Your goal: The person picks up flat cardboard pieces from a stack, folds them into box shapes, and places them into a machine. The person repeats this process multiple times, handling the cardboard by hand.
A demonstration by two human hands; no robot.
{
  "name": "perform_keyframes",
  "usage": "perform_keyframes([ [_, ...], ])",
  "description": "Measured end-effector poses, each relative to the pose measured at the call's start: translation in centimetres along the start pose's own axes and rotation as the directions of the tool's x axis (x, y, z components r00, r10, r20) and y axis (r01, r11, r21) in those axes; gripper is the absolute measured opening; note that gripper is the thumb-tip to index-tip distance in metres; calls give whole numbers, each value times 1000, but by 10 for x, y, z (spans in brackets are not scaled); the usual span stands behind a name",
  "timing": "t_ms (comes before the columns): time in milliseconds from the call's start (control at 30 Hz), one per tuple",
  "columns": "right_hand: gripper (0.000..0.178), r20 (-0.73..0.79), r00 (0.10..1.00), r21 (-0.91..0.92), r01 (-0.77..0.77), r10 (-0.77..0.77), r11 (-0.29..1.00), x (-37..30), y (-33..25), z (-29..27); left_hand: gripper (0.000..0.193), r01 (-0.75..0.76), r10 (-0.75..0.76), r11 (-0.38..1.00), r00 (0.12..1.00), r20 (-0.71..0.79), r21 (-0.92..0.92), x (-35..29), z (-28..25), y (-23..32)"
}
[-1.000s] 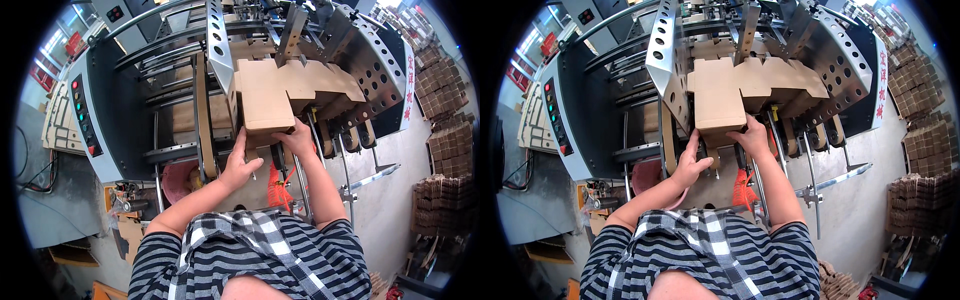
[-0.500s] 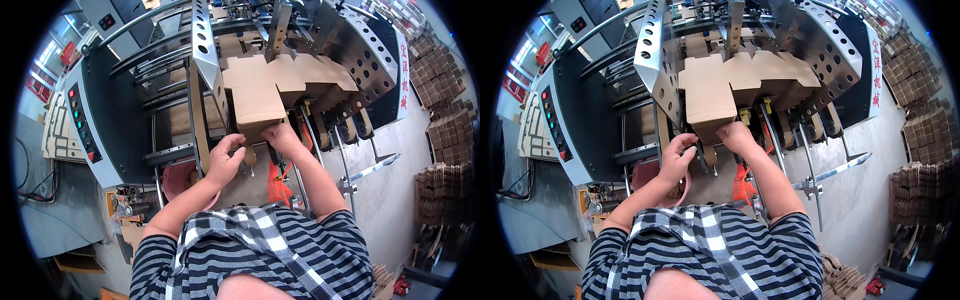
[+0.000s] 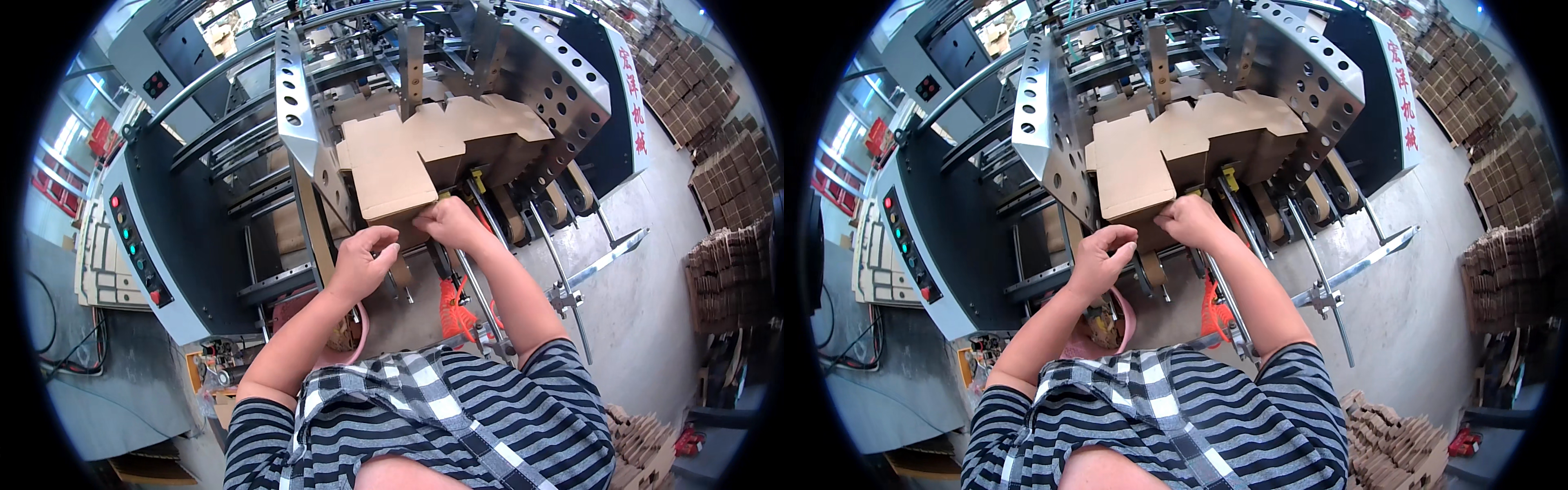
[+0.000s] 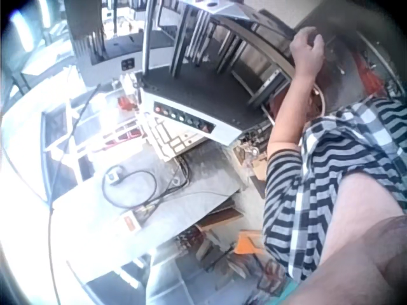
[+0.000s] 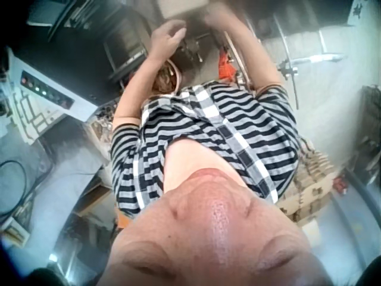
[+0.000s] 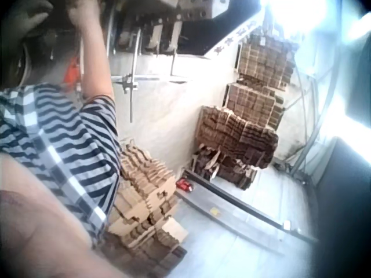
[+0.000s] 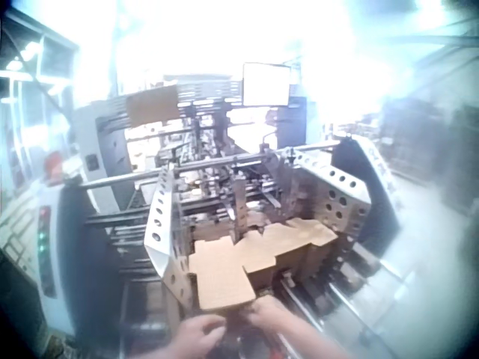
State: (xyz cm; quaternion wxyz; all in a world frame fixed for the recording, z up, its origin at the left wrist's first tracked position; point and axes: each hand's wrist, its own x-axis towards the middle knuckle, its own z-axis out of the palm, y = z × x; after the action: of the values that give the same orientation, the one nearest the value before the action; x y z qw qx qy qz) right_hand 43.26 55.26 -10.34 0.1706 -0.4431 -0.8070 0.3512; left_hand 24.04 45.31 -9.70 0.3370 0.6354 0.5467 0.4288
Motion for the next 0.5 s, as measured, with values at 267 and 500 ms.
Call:
perform_keyframes([
  [267,23,-162,986,27,-35,39,999,-6,29,-33,28,-48,53,997,994,99,-53,11,8,13],
  [500,21,-112,991,-267,-97,70,959,66,70,-43,29,92,-88,995,993,84,-37,31,10,13],
])
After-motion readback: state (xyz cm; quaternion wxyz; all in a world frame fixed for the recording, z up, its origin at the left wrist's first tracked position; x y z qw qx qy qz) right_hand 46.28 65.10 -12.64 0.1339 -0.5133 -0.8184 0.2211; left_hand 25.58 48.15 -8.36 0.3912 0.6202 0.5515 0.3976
